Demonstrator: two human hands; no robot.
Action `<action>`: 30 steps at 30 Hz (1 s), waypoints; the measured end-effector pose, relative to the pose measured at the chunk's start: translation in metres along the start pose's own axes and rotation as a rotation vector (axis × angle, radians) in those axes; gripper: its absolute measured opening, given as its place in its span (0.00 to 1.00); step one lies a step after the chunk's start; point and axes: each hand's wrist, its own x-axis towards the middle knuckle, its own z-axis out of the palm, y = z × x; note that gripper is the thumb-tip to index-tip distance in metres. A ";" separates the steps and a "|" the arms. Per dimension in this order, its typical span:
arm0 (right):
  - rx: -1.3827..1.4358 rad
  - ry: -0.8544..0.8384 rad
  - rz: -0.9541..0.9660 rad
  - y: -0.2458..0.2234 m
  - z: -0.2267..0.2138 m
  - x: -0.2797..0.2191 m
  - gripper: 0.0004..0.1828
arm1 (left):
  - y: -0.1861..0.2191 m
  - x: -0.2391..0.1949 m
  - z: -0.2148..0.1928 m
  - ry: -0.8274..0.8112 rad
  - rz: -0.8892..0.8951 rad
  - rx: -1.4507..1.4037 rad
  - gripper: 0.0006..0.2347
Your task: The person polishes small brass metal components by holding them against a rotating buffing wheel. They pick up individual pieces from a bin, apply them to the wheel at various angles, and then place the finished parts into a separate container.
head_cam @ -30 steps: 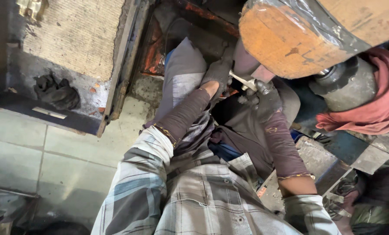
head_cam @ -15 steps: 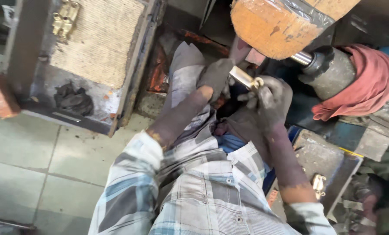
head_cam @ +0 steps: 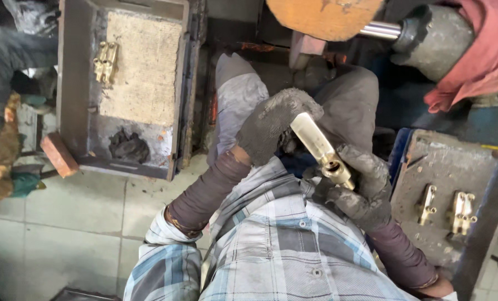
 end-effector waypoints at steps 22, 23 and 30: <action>-0.183 0.228 0.077 0.009 0.006 -0.042 0.41 | 0.000 0.031 0.029 -0.211 0.167 0.507 0.13; -0.041 0.235 0.128 0.008 0.007 -0.042 0.39 | -0.005 0.033 0.028 -0.217 0.222 0.542 0.12; 0.097 0.237 0.145 0.007 0.004 -0.042 0.39 | -0.021 0.038 0.025 -0.258 0.387 0.552 0.11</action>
